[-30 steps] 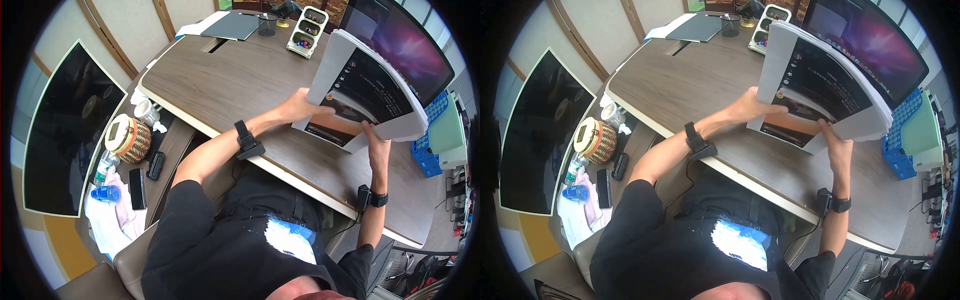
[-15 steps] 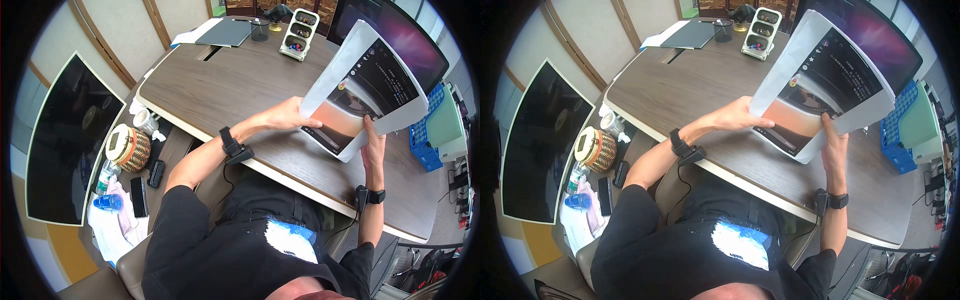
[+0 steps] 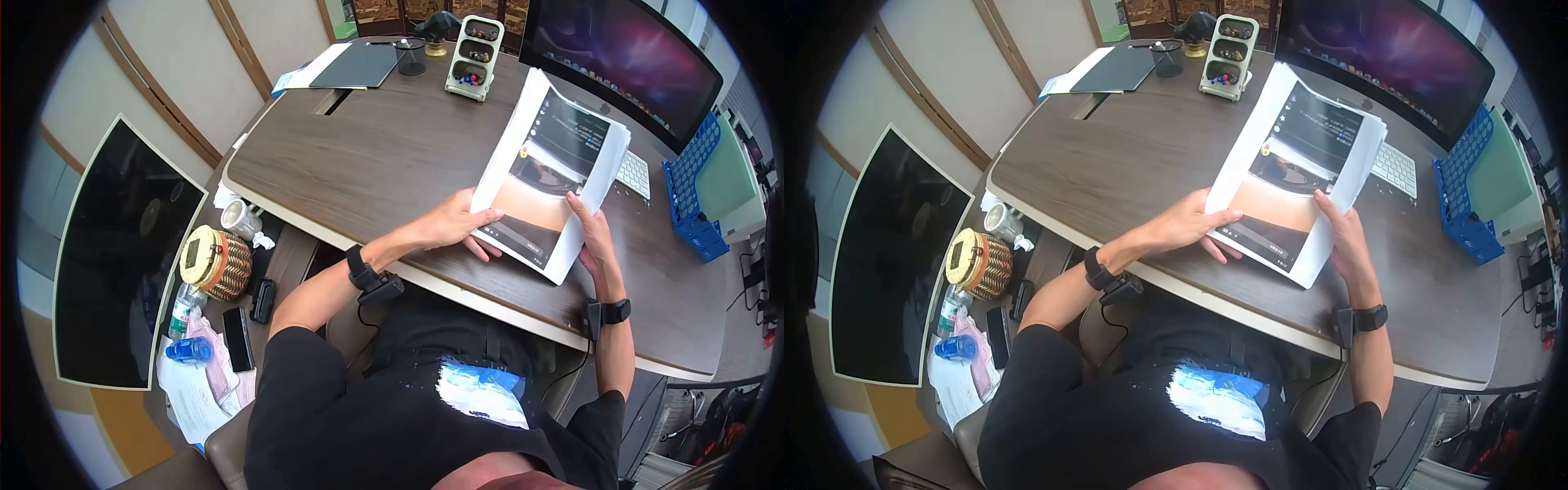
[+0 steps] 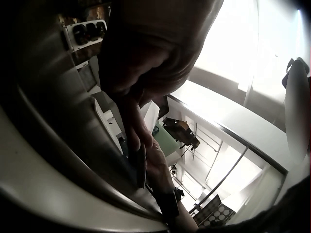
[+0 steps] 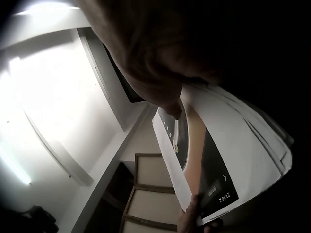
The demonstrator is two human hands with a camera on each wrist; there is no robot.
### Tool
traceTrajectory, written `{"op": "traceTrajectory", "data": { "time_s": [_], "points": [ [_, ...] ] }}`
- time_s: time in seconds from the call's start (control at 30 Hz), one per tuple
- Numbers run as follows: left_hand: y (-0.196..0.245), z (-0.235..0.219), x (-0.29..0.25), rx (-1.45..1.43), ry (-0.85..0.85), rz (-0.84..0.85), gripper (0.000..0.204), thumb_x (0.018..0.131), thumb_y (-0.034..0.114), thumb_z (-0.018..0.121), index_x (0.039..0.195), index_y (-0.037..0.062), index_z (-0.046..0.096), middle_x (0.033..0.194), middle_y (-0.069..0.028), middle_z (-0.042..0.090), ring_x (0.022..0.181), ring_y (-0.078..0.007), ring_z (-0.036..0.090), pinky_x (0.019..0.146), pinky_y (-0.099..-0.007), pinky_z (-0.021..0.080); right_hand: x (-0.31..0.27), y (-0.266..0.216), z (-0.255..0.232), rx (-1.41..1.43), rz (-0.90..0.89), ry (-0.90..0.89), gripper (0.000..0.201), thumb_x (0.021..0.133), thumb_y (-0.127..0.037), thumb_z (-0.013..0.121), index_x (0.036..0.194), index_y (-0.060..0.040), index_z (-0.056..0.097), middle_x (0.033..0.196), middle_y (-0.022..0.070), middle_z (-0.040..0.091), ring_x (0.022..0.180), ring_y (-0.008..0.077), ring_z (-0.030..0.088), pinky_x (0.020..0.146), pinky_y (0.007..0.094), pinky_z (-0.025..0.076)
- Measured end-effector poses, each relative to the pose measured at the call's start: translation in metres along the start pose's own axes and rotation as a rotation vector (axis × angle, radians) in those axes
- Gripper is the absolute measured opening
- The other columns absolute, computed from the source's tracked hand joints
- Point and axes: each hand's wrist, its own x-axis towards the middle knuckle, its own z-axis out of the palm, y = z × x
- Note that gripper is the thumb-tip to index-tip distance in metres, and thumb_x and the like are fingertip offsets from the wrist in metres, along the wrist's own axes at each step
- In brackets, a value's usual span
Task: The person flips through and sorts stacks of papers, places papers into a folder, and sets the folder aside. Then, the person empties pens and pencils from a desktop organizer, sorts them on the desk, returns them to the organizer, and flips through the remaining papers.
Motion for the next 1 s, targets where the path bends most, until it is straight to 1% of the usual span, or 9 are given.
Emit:
{"op": "traceTrajectory", "data": {
  "time_s": [0.27,0.5,0.63,0.7,0.73,0.83,0.87,0.9,1.0],
  "points": [
    [-0.015,-0.006,-0.014,-0.041,0.051,-0.090,0.058,0.116,0.033,0.054,0.156,-0.0075,0.040,0.143,-0.0256,0.062,0.104,-0.0373,0.080,0.078,-0.0404,0.072,0.007,0.011,-0.004,-0.206,0.057,-0.076,0.049,0.110,-0.038,0.068,0.132,0.0066,0.066,0.111,0.0111,0.076,0.097,0.0153,0.075,0.084,0.0308,0.061],
    [-0.026,-0.010,-0.025,-0.074,0.138,-0.005,0.054,0.115,0.032,0.057,0.151,-0.0065,0.046,0.133,-0.0241,0.070,0.098,-0.0343,0.080,0.074,-0.0398,0.072,-0.002,0.013,0.006,-0.157,0.036,-0.080,0.052,0.109,-0.036,0.068,0.137,0.0074,0.063,0.120,0.0137,0.073,0.104,0.0172,0.073,0.088,0.0304,0.059],
    [-0.019,-0.017,-0.027,-0.076,0.086,-0.039,0.054,0.114,0.033,0.059,0.151,-0.0053,0.048,0.129,-0.0227,0.072,0.096,-0.0333,0.081,0.071,-0.0390,0.072,-0.002,0.007,0.000,-0.140,0.030,-0.122,0.055,0.109,-0.039,0.068,0.139,0.0064,0.061,0.127,0.0141,0.071,0.112,0.0174,0.070,0.095,0.0324,0.057],
    [-0.013,-0.022,-0.033,-0.112,0.087,-0.079,0.054,0.113,0.033,0.062,0.150,-0.0041,0.050,0.127,-0.0220,0.073,0.093,-0.0319,0.081,0.069,-0.0369,0.071,0.001,0.008,-0.004,0.075,0.008,-0.125,0.056,0.109,-0.042,0.066,0.139,0.0055,0.061,0.128,0.0122,0.072,0.115,0.0169,0.070,0.098,0.0326,0.057],
    [-0.012,-0.032,-0.037,-0.097,0.062,-0.108,0.054,0.112,0.032,0.064,0.149,-0.0051,0.051,0.127,-0.0219,0.073,0.091,-0.0295,0.082,0.066,-0.0340,0.071,0.001,0.010,-0.003,0.079,0.013,-0.116,0.056,0.109,-0.042,0.066,0.139,0.0055,0.061,0.128,0.0122,0.072,0.115,0.0169,0.070,0.098,0.0326,0.057],
    [-0.009,-0.053,-0.041,-0.010,0.030,-0.159,0.052,0.111,0.031,0.065,0.145,-0.0070,0.054,0.122,-0.0199,0.073,0.089,-0.0271,0.082,0.064,-0.0315,0.071,0.005,-0.006,-0.014,0.287,-0.016,-0.105,0.054,0.110,-0.045,0.064,0.136,0.0025,0.063,0.124,0.0092,0.073,0.108,0.0161,0.074,0.091,0.0323,0.060],
    [0.000,-0.048,-0.046,-0.006,0.033,-0.149,0.050,0.111,0.031,0.067,0.140,-0.0081,0.056,0.116,-0.0158,0.072,0.088,-0.0248,0.081,0.063,-0.0315,0.072,0.002,-0.012,-0.011,0.282,-0.012,-0.102,0.051,0.109,-0.042,0.067,0.135,0.0015,0.062,0.117,0.0068,0.073,0.099,0.0141,0.074,0.085,0.0312,0.061],
    [-0.002,-0.048,-0.046,-0.007,0.037,-0.154,0.050,0.111,0.031,0.067,0.140,-0.0081,0.056,0.116,-0.0158,0.072,0.088,-0.0248,0.081,0.063,-0.0315,0.072,0.005,-0.006,-0.014,0.285,-0.007,-0.104,0.051,0.109,-0.042,0.067,0.135,0.0015,0.062,0.117,0.0068,0.073,0.099,0.0141,0.074,0.085,0.0312,0.061],
    [-0.009,-0.044,-0.045,0.025,0.011,-0.150,0.049,0.111,0.033,0.066,0.137,-0.0075,0.058,0.115,-0.0128,0.070,0.098,-0.0224,0.079,0.066,-0.0331,0.073,0.009,0.005,-0.006,0.006,0.000,0.086,0.044,0.107,-0.031,0.073,0.132,0.0037,0.064,0.108,0.0049,0.071,0.087,0.0123,0.070,0.077,0.0278,0.058]
  ]
}}
